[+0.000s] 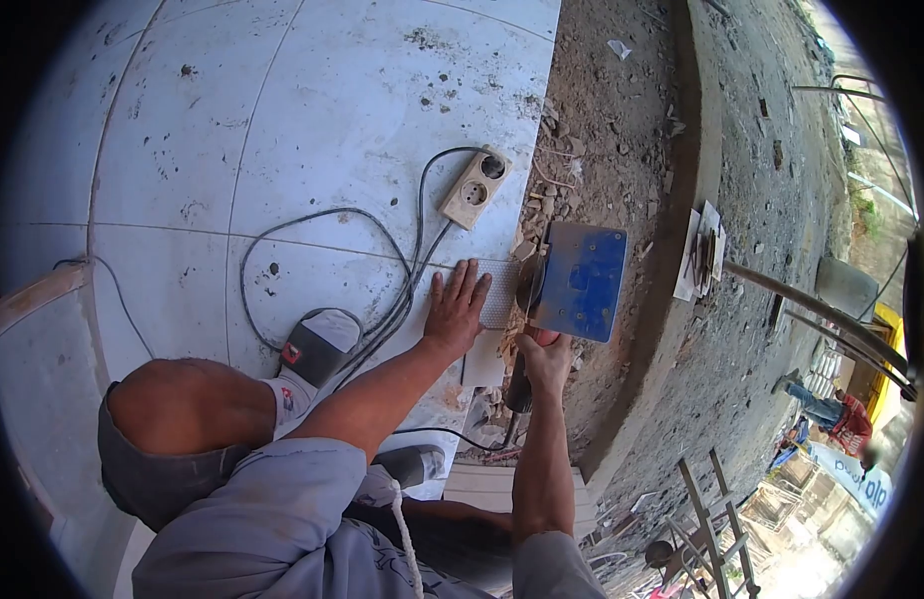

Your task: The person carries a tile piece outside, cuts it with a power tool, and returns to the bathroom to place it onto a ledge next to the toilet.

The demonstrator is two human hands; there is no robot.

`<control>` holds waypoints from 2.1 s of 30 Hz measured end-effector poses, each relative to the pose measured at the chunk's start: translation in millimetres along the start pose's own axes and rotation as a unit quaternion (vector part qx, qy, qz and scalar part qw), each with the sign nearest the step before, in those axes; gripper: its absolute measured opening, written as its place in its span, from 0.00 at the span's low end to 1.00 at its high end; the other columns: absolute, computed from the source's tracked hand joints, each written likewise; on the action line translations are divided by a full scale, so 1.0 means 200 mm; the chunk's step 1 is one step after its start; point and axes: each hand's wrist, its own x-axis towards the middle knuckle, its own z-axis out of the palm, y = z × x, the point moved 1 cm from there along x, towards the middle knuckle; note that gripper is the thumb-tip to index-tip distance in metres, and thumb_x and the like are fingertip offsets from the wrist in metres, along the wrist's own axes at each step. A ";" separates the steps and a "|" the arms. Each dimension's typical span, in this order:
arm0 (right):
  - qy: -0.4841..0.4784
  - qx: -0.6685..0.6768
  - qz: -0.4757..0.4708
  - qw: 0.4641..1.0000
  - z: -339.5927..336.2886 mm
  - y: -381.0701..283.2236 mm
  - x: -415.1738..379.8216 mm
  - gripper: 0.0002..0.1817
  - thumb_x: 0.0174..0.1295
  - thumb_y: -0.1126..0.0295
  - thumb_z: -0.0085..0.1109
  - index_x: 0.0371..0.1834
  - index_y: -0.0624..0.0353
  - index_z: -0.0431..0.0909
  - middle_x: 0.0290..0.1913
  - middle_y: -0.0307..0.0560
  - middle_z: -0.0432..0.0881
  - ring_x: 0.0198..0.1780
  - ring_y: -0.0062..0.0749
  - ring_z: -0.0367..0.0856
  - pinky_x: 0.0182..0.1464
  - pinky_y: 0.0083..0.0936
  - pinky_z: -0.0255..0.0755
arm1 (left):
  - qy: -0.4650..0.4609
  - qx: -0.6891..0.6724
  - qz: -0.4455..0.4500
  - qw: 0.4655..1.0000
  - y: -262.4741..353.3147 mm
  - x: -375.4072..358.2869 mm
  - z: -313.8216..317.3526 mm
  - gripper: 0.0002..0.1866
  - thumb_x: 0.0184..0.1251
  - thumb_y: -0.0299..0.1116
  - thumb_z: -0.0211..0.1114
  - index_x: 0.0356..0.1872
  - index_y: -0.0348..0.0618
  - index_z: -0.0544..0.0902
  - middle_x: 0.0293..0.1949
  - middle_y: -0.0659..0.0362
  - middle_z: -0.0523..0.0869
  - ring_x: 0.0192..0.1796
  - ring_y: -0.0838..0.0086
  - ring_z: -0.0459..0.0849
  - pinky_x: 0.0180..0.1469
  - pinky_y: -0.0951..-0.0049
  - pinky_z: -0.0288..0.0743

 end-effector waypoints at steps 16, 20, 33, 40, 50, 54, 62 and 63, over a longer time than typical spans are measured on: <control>-0.012 0.012 0.003 1.000 0.01 0.02 0.00 0.41 0.40 0.57 0.72 0.61 0.63 0.74 0.49 0.62 0.85 0.47 0.50 0.86 0.52 0.39 0.79 | -0.001 0.006 -0.001 1.000 -0.01 0.00 0.01 0.53 0.58 0.46 0.75 0.80 0.46 0.53 0.82 0.46 0.43 0.84 0.53 0.39 0.78 0.36 0.37; -0.003 0.005 -0.004 1.000 0.00 0.03 -0.02 0.41 0.40 0.57 0.72 0.61 0.63 0.74 0.49 0.62 0.85 0.46 0.50 0.87 0.50 0.38 0.79 | 0.006 -0.005 0.000 1.000 -0.01 0.00 0.02 0.53 0.57 0.45 0.76 0.80 0.46 0.54 0.82 0.46 0.44 0.84 0.53 0.39 0.78 0.36 0.38; -0.008 -0.008 0.000 1.000 0.01 0.06 -0.03 0.42 0.40 0.55 0.72 0.62 0.62 0.73 0.50 0.64 0.84 0.49 0.54 0.86 0.54 0.40 0.78 | -0.012 0.005 -0.006 1.000 0.00 0.00 -0.01 0.51 0.59 0.46 0.74 0.80 0.46 0.55 0.82 0.47 0.44 0.84 0.54 0.39 0.79 0.38 0.36; -0.045 -0.010 0.023 0.999 -0.03 0.02 -0.07 0.45 0.42 0.51 0.71 0.66 0.59 0.68 0.51 0.68 0.84 0.56 0.64 0.82 0.61 0.47 0.72 | -0.028 0.005 -0.012 1.000 0.00 0.01 -0.01 0.52 0.59 0.47 0.74 0.80 0.47 0.52 0.82 0.48 0.41 0.84 0.55 0.37 0.80 0.39 0.35; -0.027 -0.014 0.024 0.999 -0.03 0.05 -0.11 0.44 0.40 0.53 0.72 0.64 0.61 0.72 0.55 0.64 0.83 0.56 0.58 0.82 0.61 0.42 0.73 | -0.031 0.002 -0.015 0.999 0.01 0.01 -0.02 0.52 0.59 0.47 0.74 0.80 0.47 0.52 0.82 0.48 0.41 0.84 0.56 0.36 0.80 0.39 0.34; -0.024 0.009 0.019 0.999 0.03 0.17 -0.10 0.42 0.41 0.55 0.73 0.63 0.62 0.72 0.50 0.62 0.84 0.46 0.51 0.86 0.50 0.39 0.79 | -0.033 0.002 -0.016 0.999 0.00 0.01 -0.02 0.52 0.59 0.46 0.74 0.81 0.48 0.52 0.82 0.49 0.41 0.84 0.56 0.37 0.80 0.39 0.34; -0.050 0.043 0.043 0.997 0.01 0.18 -0.06 0.47 0.40 0.50 0.71 0.67 0.61 0.69 0.54 0.69 0.83 0.58 0.63 0.81 0.63 0.46 0.72 | -0.008 0.004 -0.008 1.000 0.00 0.01 0.00 0.54 0.57 0.47 0.76 0.80 0.48 0.53 0.82 0.47 0.44 0.84 0.54 0.39 0.79 0.37 0.37; -0.045 0.035 0.034 0.998 0.00 0.16 -0.07 0.48 0.41 0.50 0.71 0.67 0.60 0.68 0.53 0.69 0.83 0.58 0.63 0.80 0.63 0.46 0.71 | -0.012 0.006 -0.008 1.000 0.00 0.01 0.00 0.54 0.57 0.47 0.76 0.80 0.48 0.53 0.82 0.47 0.44 0.84 0.54 0.39 0.79 0.37 0.37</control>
